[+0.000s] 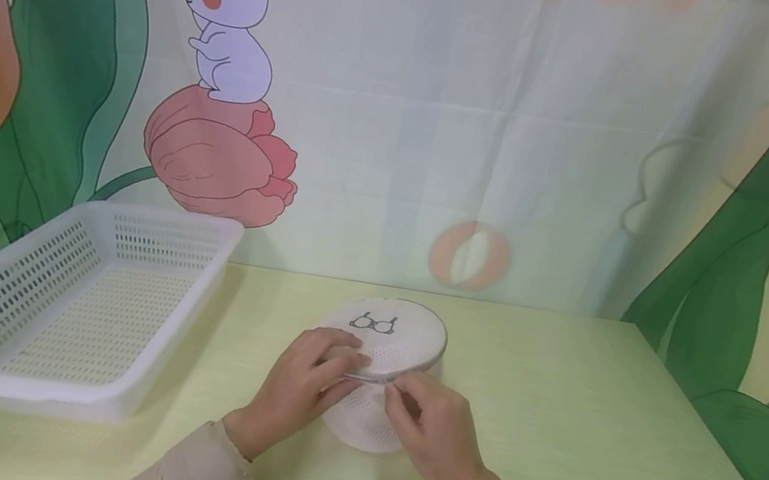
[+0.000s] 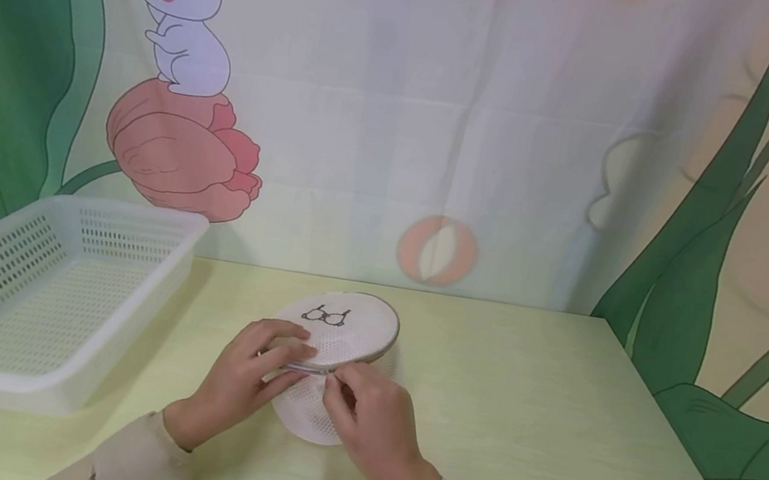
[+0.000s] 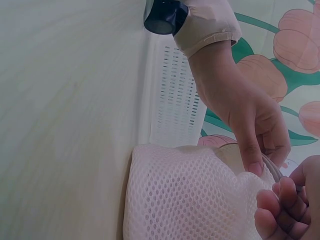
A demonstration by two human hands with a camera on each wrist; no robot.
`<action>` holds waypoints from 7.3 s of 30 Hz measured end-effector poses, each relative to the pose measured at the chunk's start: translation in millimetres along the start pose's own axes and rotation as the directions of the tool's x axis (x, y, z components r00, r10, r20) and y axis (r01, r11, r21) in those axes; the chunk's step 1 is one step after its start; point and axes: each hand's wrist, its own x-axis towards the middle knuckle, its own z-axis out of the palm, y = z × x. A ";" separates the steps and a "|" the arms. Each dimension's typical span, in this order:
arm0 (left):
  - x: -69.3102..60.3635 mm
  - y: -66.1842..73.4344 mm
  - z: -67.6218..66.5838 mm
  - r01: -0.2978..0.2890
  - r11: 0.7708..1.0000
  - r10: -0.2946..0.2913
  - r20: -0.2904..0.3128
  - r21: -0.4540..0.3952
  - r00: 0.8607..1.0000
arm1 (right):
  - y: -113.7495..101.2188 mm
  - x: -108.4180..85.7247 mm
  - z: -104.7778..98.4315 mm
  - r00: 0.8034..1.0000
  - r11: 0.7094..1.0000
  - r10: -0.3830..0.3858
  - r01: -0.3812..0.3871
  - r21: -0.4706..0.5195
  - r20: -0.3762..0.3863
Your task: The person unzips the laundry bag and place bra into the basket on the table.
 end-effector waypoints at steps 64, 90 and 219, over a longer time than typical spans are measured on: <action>-6.2 -15.2 -6.8 0.068 0.997 -0.070 0.064 0.024 0.996 | 3.9 1.6 -1.1 0.998 0.998 0.057 -0.057 -0.024 -0.001; -10.5 -20.4 -4.4 0.081 0.996 -0.083 0.051 0.043 0.995 | 6.7 1.7 -1.1 0.998 0.998 0.053 -0.053 -0.024 -0.019; 4.5 11.7 2.7 -0.030 0.998 0.033 -0.065 0.046 0.997 | -3.7 -2.7 5.4 1.000 0.999 -0.004 0.004 -0.042 0.004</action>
